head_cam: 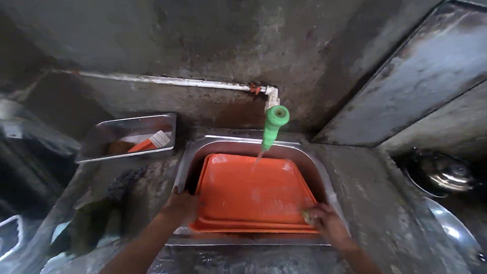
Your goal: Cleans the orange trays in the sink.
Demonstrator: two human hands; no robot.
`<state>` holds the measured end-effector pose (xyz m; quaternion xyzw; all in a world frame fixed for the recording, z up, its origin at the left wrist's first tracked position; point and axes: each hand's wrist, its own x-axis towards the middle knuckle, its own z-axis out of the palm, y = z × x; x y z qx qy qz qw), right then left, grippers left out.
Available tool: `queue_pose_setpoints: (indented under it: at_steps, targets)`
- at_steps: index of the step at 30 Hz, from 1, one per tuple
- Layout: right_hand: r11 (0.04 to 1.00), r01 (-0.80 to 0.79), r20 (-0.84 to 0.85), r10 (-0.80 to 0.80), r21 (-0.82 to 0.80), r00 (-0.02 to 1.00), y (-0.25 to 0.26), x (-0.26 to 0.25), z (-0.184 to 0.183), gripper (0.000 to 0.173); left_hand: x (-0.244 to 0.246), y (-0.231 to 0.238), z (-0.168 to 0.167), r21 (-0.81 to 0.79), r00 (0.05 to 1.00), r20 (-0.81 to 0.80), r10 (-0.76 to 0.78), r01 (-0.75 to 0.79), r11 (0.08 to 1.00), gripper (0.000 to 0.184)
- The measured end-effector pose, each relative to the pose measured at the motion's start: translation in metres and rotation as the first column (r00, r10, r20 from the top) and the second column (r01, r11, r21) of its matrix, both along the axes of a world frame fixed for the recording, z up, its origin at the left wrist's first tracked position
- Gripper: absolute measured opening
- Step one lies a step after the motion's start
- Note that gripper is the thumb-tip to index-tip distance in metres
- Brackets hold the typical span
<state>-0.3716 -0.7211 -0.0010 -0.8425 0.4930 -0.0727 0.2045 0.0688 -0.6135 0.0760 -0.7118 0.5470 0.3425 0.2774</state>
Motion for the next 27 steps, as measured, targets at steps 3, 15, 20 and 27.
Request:
queue_pose_setpoints:
  at_steps: [3,15,20,27]
  targets:
    - [0.981,0.184,-0.009,-0.184,0.064,0.983,0.034,0.044,0.011,0.026,-0.027,-0.004,-0.003,-0.002,0.996,-0.051,-0.069,0.069,0.998,0.09]
    - [0.923,0.366,-0.022,-0.366,0.122,0.93,-0.003,0.018,0.011,0.023,-0.056,-0.006,-0.022,-0.135,0.891,-0.201,-0.407,0.386,0.912,0.046]
    - [0.922,0.388,0.15,-0.385,0.008,0.911,0.057,0.018,0.018,0.019,-0.065,-0.004,-0.017,-0.092,0.884,-0.165,-0.438,0.428,0.899,0.035]
    - [0.909,0.403,-0.106,-0.392,0.11,0.914,-0.026,0.039,0.015,0.027,-0.075,-0.004,-0.017,-0.099,0.87,-0.121,-0.478,0.469,0.878,0.034]
